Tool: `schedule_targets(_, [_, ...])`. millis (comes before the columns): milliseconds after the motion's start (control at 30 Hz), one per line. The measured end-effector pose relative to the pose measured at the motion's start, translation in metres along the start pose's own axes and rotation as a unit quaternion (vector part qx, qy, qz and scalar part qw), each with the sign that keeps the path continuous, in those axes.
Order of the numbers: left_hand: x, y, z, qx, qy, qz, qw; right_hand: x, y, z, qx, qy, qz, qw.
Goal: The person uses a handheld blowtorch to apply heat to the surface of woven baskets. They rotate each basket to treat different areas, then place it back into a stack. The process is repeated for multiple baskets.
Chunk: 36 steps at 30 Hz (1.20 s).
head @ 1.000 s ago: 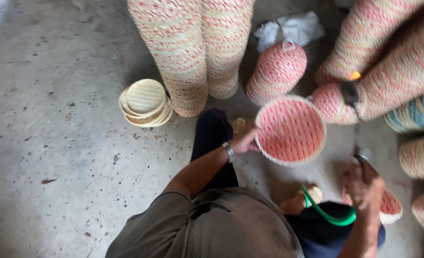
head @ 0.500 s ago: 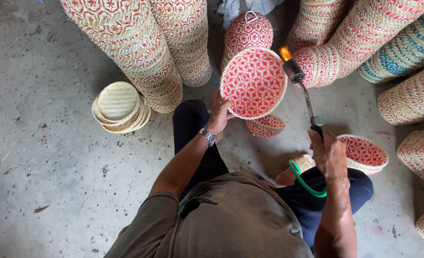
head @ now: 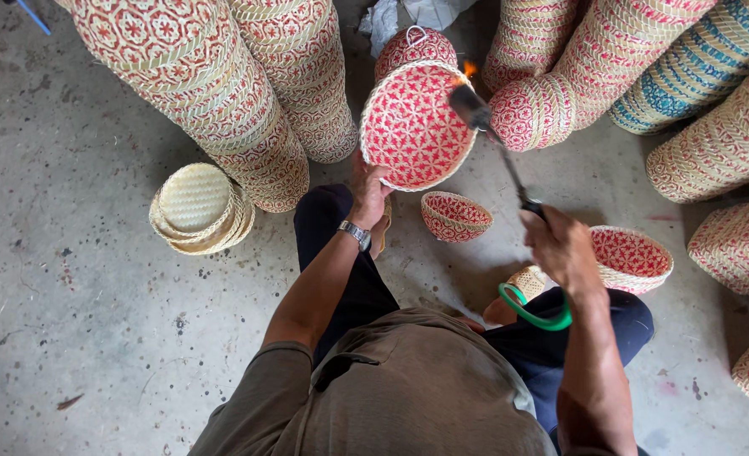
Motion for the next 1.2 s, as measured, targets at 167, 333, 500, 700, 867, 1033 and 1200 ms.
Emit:
schedule_targets(167, [-0.013, -0.018, 0.024, -0.019, -0.005, -0.056, 0.998, 0.026, -0.029, 0.035, 0.026, -0.035, -0.100, 0.994])
schedule_targets(333, [-0.017, -0.013, 0.030, -0.084, -0.053, -0.067, 0.993, 0.018, -0.022, 0.032, 0.011, -0.005, -0.058, 0.998])
schedule_targets(500, [-0.008, -0.020, 0.037, -0.143, -0.065, -0.086, 0.984, 0.008, -0.021, 0.042, -0.005, -0.060, -0.088, 0.994])
schedule_targets(700, [-0.005, -0.002, 0.033, -0.132, -0.115, 0.000, 0.985, 0.003, -0.012, 0.040, -0.016, -0.072, -0.090, 0.993])
schedule_targets(867, [-0.007, 0.015, 0.024, -0.101, -0.093, 0.037, 0.990, -0.003, -0.027, 0.026, -0.130, -0.052, -0.169, 0.976])
schedule_targets(1033, [-0.014, 0.040, 0.013, -0.055, -0.060, 0.100, 0.992, -0.021, -0.025, 0.017, -0.080, -0.076, -0.133, 0.985])
schedule_targets(1200, [-0.017, 0.048, 0.010, -0.040, -0.042, 0.113, 0.992, -0.025, -0.012, 0.011, -0.114, -0.044, -0.113, 0.986])
Point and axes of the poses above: each hand's wrist, its own x-axis towards the middle knuckle, its own z-axis out of the palm, y = z × x, the point moved 9 cm from there along x, towards the middle knuckle, and after that the axes turned 12 degrees about -z, right-handed, at the moved point
